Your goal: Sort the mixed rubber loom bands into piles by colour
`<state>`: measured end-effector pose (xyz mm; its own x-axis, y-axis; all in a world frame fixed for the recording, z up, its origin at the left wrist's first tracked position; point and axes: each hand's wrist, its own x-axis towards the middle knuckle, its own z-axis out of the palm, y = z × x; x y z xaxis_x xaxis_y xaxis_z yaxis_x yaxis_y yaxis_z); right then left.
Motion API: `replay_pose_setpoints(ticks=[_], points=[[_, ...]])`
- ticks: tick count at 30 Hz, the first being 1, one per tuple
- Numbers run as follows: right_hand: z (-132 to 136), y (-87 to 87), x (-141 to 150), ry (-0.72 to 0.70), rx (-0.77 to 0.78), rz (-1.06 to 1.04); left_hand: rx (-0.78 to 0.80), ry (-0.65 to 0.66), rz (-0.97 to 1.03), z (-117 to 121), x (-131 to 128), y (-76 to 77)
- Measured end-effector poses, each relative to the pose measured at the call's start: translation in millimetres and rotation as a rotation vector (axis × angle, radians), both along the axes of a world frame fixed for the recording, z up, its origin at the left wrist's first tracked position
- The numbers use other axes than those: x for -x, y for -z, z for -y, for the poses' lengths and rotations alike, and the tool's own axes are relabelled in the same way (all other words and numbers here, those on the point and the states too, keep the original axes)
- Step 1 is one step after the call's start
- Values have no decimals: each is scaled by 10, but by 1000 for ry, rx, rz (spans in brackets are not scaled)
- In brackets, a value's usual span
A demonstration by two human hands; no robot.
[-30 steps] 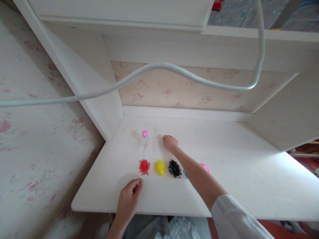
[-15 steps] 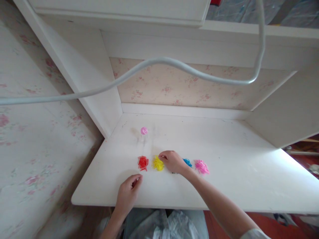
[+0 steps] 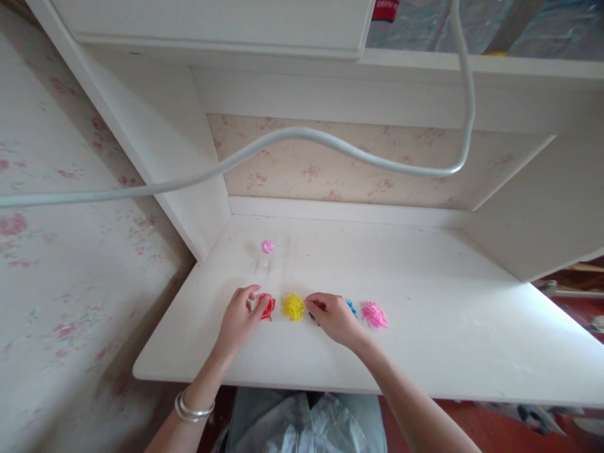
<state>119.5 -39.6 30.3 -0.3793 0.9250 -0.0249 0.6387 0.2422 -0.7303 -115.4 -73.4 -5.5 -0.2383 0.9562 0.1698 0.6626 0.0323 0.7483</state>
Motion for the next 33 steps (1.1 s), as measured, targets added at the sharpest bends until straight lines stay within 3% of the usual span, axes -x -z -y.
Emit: replay_pose_setpoints(ticks=[7, 10, 13, 17, 21, 25, 29, 33], points=[[521, 233, -250, 145, 112, -252, -85, -119, -203, -927, 10, 56], [663, 318, -330, 186, 175, -276, -83, -99, -232, -1146, -2, 81], [694, 300, -367, 211, 176, -274, -86, -51, -238, -1200, -69, 25], [566, 98, -348, 262, 86, -278, -179, 6, -274, -961, -306, -232], [359, -239, -264, 329, -55, -297, -264, 171, -359, -452, -677, -542], [269, -494, -161, 329, -146, -177, -187, 328, -406, 47, -966, -614], [348, -478, -141, 223, -230, -87, 12, 424, -183, 348, -1033, -578], [470, -348, -197, 116, -242, -116, 243, 522, 109, 435, -979, -683]])
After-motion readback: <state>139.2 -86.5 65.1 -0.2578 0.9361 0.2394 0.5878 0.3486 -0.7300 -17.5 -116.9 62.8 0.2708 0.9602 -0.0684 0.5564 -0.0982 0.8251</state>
